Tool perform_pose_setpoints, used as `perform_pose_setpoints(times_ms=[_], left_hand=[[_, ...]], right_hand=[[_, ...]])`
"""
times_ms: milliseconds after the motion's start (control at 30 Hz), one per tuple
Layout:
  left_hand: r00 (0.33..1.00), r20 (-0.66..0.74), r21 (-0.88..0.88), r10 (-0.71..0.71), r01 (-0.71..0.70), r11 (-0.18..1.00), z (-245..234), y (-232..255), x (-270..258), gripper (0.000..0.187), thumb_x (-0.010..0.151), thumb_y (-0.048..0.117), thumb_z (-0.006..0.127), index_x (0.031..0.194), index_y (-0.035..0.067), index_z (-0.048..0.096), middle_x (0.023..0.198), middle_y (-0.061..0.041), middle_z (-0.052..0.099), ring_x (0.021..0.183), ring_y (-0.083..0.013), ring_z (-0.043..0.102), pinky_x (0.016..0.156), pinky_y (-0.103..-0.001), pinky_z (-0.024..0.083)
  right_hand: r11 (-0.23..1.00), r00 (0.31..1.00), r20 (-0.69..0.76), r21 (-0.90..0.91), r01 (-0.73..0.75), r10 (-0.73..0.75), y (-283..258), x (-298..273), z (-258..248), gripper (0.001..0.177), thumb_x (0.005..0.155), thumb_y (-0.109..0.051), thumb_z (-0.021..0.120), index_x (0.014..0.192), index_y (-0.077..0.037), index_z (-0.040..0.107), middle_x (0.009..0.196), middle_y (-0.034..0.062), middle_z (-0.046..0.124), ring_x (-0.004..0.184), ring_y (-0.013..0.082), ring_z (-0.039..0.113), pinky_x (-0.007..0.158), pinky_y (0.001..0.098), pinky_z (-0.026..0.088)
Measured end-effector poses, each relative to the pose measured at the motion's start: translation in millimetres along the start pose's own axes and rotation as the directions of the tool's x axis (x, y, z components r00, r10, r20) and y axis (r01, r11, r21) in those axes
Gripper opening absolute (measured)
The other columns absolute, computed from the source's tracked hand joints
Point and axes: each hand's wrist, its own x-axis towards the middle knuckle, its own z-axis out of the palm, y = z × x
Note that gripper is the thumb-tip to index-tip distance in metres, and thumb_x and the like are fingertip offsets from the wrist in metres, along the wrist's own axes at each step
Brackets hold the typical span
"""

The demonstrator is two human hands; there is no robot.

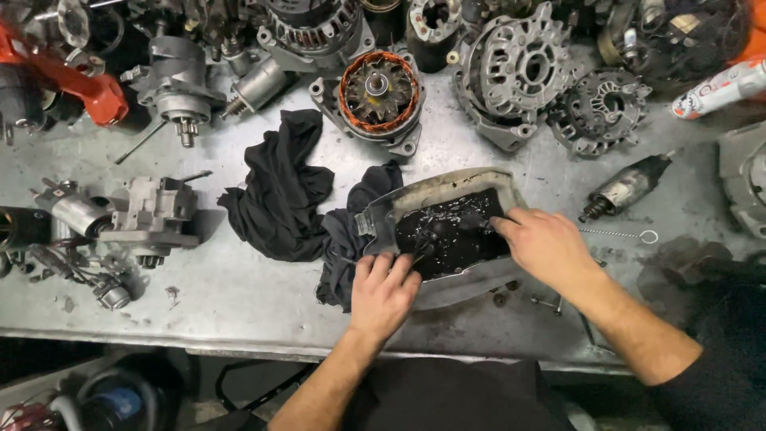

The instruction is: The person cleans a small mechanical part by dipping it into a container of dark liquid and scrubbing it with a wire brush. They then wipe the part with a black cloth. The person also pours a clear liquid from a white bottle into the container.

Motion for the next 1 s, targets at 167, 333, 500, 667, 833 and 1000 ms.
perform_pose_setpoints(times_ms=[167, 333, 500, 667, 833, 1000], left_hand=[[0.99, 0.059, -0.029, 0.132, -0.13, 0.991, -8, -3, 1, 0.014, 0.078, 0.022, 0.065, 0.088, 0.015, 0.072, 0.107, -0.003, 0.064, 0.108, -0.0262, 0.06, 0.096, -0.046, 0.047], [0.98, -0.028, -0.034, 0.196, -0.197, 0.98, -27, -10, 6, 0.035, 0.086, 0.019, 0.066, 0.121, 0.019, 0.07, 0.129, -0.005, 0.062, 0.122, -0.024, 0.058, 0.1, -0.043, 0.045], [0.972, -0.151, 0.007, -0.178, 0.181, 0.984, -14, -6, -2, 0.066, 0.083, 0.024, 0.078, 0.143, 0.02, 0.054, 0.153, -0.015, 0.04, 0.14, -0.0363, 0.039, 0.109, -0.051, 0.036], [0.75, -0.136, -0.26, -0.647, 0.603, 0.754, -15, -4, 0, 0.116, 0.063, 0.032, 0.096, 0.154, 0.005, 0.029, 0.162, -0.031, 0.013, 0.148, -0.0512, 0.021, 0.117, -0.06, 0.026], [0.484, 0.009, -0.505, -0.875, 0.757, 0.414, -28, -11, 2, 0.132, 0.057, 0.026, 0.099, 0.155, -0.002, 0.016, 0.148, -0.034, 0.036, 0.135, -0.0441, 0.044, 0.111, -0.047, 0.041], [0.379, 0.242, -0.553, -0.893, 0.81, 0.193, -23, -14, -2, 0.116, 0.068, 0.019, 0.092, 0.157, 0.004, 0.02, 0.109, -0.019, 0.075, 0.096, -0.0281, 0.076, 0.086, -0.037, 0.058]], right_hand=[[0.999, 0.999, 0.013, -0.019, -0.035, 0.035, -3, -4, 1, 0.033, 0.083, -0.014, 0.06, 0.112, -0.016, 0.075, 0.094, 0.0034, 0.068, 0.091, 0.0269, 0.07, 0.075, 0.045, 0.057], [0.995, 0.991, 0.118, -0.085, -0.05, 0.06, -3, -4, 11, 0.026, 0.084, -0.015, 0.059, 0.104, -0.016, 0.075, 0.093, 0.0048, 0.069, 0.089, 0.0285, 0.071, 0.076, 0.0454, 0.057], [0.995, 0.99, 0.132, -0.091, -0.044, 0.056, -2, -6, 12, 0.022, 0.082, -0.014, 0.059, 0.098, -0.015, 0.075, 0.091, 0.0064, 0.069, 0.085, 0.0304, 0.072, 0.074, 0.0459, 0.058], [0.995, 0.99, 0.116, -0.071, -0.072, 0.08, -5, -8, 9, 0.022, 0.086, -0.015, 0.059, 0.1, -0.015, 0.075, 0.092, 0.0072, 0.07, 0.082, 0.032, 0.072, 0.072, 0.0463, 0.058], [0.992, 0.985, 0.126, -0.06, -0.107, 0.114, -6, -9, 7, 0.024, 0.087, -0.017, 0.06, 0.105, -0.016, 0.076, 0.092, 0.0069, 0.07, 0.084, 0.0312, 0.072, 0.071, 0.046, 0.058], [0.993, 0.988, 0.095, -0.018, -0.12, 0.121, -9, -11, 5, 0.024, 0.089, -0.018, 0.06, 0.106, -0.016, 0.076, 0.093, 0.0064, 0.07, 0.084, 0.0316, 0.072, 0.072, 0.0455, 0.058]])
